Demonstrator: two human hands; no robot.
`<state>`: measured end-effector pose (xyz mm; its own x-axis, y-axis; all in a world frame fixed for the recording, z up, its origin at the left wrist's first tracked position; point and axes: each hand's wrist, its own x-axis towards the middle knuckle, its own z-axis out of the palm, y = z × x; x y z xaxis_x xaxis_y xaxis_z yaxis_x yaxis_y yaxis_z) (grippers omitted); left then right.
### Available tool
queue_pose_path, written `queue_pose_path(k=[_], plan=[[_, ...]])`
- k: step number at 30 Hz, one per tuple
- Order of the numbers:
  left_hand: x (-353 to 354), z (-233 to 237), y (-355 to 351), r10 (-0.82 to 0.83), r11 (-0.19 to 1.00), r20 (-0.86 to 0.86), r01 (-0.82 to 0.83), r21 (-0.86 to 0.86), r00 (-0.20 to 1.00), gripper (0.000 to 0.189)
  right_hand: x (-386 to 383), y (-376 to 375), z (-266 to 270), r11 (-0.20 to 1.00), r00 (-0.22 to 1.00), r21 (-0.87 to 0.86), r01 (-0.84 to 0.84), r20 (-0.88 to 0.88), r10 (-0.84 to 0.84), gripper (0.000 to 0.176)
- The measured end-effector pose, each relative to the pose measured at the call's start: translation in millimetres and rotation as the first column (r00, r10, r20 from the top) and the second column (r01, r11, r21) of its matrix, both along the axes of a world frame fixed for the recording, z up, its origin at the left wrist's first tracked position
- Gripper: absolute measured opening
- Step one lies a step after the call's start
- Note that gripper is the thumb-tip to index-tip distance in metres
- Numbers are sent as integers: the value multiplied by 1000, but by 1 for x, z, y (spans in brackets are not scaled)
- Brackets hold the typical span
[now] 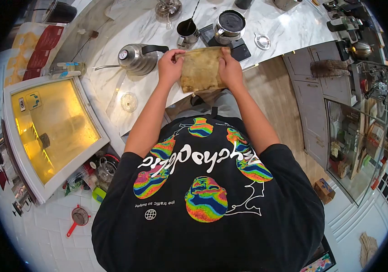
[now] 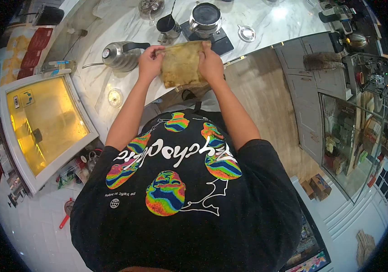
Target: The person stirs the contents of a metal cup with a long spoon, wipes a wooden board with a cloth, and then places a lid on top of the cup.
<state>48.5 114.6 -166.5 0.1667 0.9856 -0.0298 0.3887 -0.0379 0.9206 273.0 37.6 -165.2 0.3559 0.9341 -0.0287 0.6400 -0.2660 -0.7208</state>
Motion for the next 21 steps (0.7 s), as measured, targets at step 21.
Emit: queue_pose_path(k=[21], plan=[[-123, 2, -81, 296, 943, 66, -281, -179, 953, 24, -84, -13, 1, 908, 882, 84, -410, -218, 418, 43]])
